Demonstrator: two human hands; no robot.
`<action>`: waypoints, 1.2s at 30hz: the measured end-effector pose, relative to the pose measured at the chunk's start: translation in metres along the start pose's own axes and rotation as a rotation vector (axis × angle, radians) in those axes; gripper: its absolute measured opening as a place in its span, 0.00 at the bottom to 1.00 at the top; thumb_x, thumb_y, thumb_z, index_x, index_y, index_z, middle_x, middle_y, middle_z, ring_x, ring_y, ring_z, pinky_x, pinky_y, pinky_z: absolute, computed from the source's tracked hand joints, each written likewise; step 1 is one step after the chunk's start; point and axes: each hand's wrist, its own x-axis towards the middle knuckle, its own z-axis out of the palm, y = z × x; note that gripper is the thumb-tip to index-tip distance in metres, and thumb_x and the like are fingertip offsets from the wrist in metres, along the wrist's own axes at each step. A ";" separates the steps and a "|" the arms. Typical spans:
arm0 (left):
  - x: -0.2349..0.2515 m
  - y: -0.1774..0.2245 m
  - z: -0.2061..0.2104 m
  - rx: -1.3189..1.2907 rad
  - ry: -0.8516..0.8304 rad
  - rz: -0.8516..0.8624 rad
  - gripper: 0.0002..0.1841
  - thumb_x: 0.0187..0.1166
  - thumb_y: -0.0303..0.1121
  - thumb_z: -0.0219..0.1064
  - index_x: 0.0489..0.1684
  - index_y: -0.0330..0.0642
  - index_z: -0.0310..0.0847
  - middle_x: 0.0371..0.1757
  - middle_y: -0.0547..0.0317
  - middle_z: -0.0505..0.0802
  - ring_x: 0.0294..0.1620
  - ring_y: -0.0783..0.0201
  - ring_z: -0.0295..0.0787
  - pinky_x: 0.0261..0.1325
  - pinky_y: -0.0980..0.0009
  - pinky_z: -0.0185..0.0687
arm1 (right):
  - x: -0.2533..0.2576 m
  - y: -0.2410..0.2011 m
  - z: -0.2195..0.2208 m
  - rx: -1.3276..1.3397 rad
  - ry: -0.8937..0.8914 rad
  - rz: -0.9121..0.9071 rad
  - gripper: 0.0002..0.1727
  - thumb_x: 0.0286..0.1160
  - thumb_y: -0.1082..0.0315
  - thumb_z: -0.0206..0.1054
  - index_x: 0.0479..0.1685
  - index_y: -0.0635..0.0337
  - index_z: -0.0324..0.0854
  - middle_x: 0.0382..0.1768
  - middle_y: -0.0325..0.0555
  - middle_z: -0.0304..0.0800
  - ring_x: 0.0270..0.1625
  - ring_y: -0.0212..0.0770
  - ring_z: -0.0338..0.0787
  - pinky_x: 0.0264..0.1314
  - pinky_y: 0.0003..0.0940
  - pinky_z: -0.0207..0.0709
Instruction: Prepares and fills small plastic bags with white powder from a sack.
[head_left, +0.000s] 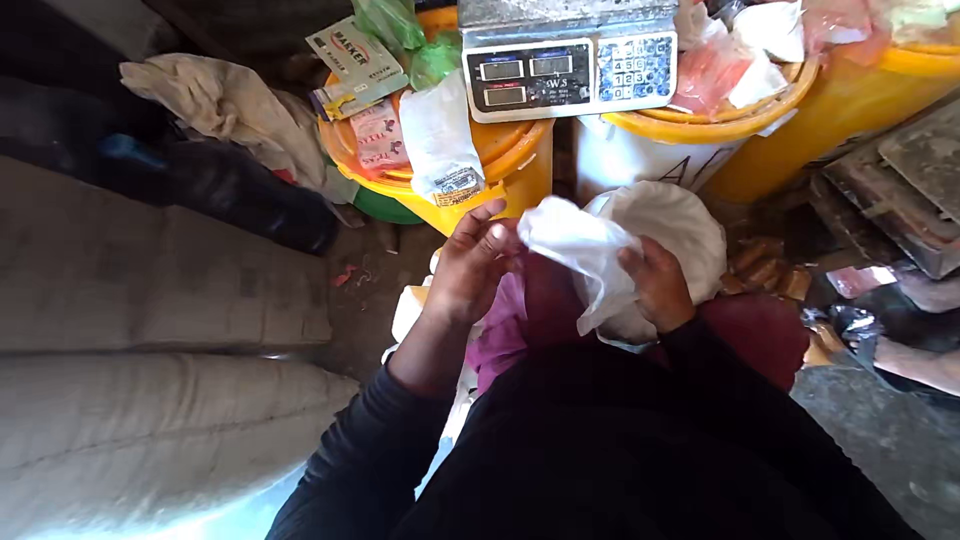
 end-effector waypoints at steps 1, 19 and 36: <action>0.001 -0.003 0.000 -0.006 0.004 -0.050 0.18 0.88 0.43 0.56 0.74 0.57 0.71 0.57 0.66 0.91 0.45 0.69 0.90 0.46 0.71 0.88 | 0.000 0.000 0.001 0.050 0.023 0.028 0.08 0.83 0.69 0.62 0.51 0.57 0.85 0.38 0.32 0.93 0.41 0.27 0.92 0.50 0.32 0.90; 0.021 0.002 0.011 -0.066 -0.203 -0.143 0.23 0.91 0.52 0.45 0.48 0.50 0.85 0.36 0.64 0.95 0.34 0.71 0.93 0.38 0.73 0.90 | -0.009 0.009 -0.004 -0.138 -0.040 -0.204 0.07 0.72 0.76 0.71 0.45 0.67 0.91 0.42 0.34 0.96 0.48 0.20 0.92 0.59 0.22 0.87; 0.010 -0.008 0.014 0.483 0.067 -0.102 0.09 0.72 0.21 0.72 0.48 0.33 0.83 0.38 0.58 0.91 0.37 0.69 0.90 0.45 0.68 0.89 | -0.006 0.031 -0.003 -0.571 0.049 -0.192 0.31 0.68 0.68 0.76 0.74 0.68 0.80 0.67 0.64 0.87 0.71 0.57 0.85 0.78 0.51 0.73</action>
